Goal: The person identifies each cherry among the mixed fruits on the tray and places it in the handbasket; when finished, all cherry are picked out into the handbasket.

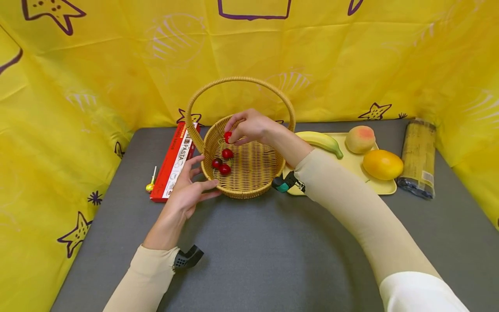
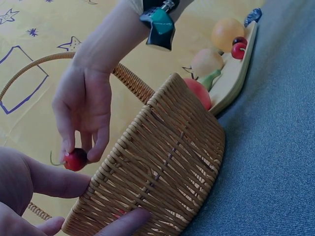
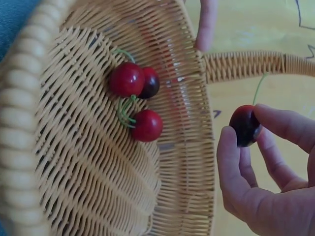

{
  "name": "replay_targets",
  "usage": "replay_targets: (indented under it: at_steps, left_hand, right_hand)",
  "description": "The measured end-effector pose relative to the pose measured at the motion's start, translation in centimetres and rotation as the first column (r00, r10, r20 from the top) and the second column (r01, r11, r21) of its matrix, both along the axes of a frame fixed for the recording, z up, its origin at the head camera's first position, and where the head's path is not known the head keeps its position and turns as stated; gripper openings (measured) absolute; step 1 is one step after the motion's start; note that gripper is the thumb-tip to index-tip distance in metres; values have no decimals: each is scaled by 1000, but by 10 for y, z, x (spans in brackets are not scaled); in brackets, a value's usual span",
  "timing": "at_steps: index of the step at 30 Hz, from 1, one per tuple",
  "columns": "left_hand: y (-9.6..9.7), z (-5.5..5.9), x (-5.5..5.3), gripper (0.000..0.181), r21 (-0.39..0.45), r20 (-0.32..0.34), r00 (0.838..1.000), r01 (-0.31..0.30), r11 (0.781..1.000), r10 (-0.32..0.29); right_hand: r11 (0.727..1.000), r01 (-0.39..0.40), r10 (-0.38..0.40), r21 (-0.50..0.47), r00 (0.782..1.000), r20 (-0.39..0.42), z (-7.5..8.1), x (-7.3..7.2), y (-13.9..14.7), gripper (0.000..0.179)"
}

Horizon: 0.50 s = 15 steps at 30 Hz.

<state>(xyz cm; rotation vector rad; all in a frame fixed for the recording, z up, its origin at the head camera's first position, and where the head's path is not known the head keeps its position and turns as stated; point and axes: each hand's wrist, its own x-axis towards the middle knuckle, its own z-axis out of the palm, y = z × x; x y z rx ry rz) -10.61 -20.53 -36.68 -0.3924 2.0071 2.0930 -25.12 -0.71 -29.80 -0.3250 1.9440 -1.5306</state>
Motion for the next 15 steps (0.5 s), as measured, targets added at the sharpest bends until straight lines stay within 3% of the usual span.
replay_targets:
  at_steps: [15]
  left_hand:
    - [-1, 2, 1, 85, -7, 3, 1000, -6, 1000, 6]
  right_hand:
    - [999, -6, 4, 33, 998, 65, -19, -15, -9, 29]
